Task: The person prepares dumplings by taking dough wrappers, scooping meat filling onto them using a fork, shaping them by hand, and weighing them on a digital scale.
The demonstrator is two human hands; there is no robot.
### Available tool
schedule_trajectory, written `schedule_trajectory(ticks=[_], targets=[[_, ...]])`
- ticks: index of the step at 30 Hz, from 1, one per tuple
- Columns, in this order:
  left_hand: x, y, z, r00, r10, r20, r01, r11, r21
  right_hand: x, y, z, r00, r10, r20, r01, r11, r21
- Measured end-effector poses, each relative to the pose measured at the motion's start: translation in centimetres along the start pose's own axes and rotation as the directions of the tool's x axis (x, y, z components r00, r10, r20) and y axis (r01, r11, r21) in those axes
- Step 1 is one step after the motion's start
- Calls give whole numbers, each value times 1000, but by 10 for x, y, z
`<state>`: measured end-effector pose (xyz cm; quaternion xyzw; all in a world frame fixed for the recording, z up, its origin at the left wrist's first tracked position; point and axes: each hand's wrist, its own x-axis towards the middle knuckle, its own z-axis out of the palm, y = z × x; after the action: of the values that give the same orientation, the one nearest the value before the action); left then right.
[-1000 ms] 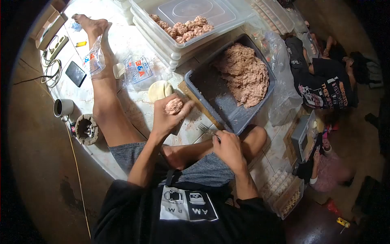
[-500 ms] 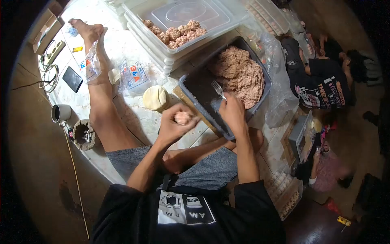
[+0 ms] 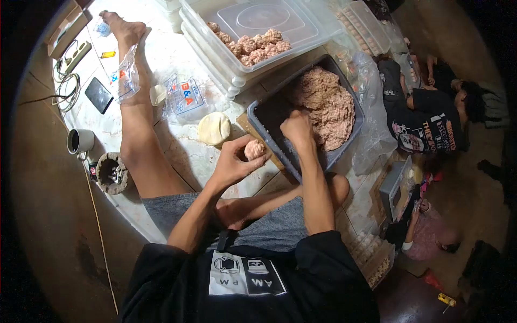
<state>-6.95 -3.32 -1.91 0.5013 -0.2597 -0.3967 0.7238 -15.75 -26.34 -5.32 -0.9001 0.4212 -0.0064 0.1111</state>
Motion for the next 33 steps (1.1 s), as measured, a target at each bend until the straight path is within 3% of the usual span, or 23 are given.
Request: schedule_trajectory(ticks=[1,2,5,6,8,9,10,12,14,19,20,23,24,27,31,33], targets=[[-4,1,-5,1000,6,-28,-5,1000,17,-7,0,-10,999,16,50,-16,1000,0],[-6,1,-11,999,15,-51,-14,999,34,-7,1,-23,972,111,208,-105,994,-38],[-3,4,-9,998,-2,-70,5,999,42,-18,15,-40,992,15,125,-27,995,92],[-3,0,-7,998,-32,-55,37,996,81,-14,16,-39,1000,-20,23,16,986,166],[-4,0,-2,993,-114,-41,119,980,158,0,-1,-49,999,24,36,-28,995,92],[-4,0,3,997,-78,0,77,985,154,8,-10,-52,998,50,38,-52,997,55],[-6,-3,8,998,-42,40,35,988,148,17,-12,-44,995,19,-99,-12,998,66],[-10,-17,3,988,31,154,-59,982,179,32,-14,-33,997,-19,-74,26,996,82],[-10,-6,-2,992,10,128,-22,995,95,37,-10,-14,991,-83,-102,87,995,38],[-1,-5,-4,988,-151,40,153,986,-66,15,8,-2,998,-47,-29,48,999,11],[-1,0,-6,981,-183,57,185,982,-26,8,14,-3,998,-57,-10,57,998,-1],[-3,-16,-10,991,28,129,-48,986,157,-15,17,-27,988,20,152,-20,1000,0],[-8,-4,-5,997,43,69,-52,991,126,-22,16,-39,979,34,200,-30,999,-24],[-4,15,-3,999,-33,-26,30,992,-120,-41,17,-60,985,-35,170,17,994,107],[-4,-2,-7,995,-101,5,101,995,17,-38,17,-51,993,-51,110,42,996,83],[-3,-3,-5,994,-110,25,110,994,-13,-30,11,-28,998,-33,58,30,998,51]])
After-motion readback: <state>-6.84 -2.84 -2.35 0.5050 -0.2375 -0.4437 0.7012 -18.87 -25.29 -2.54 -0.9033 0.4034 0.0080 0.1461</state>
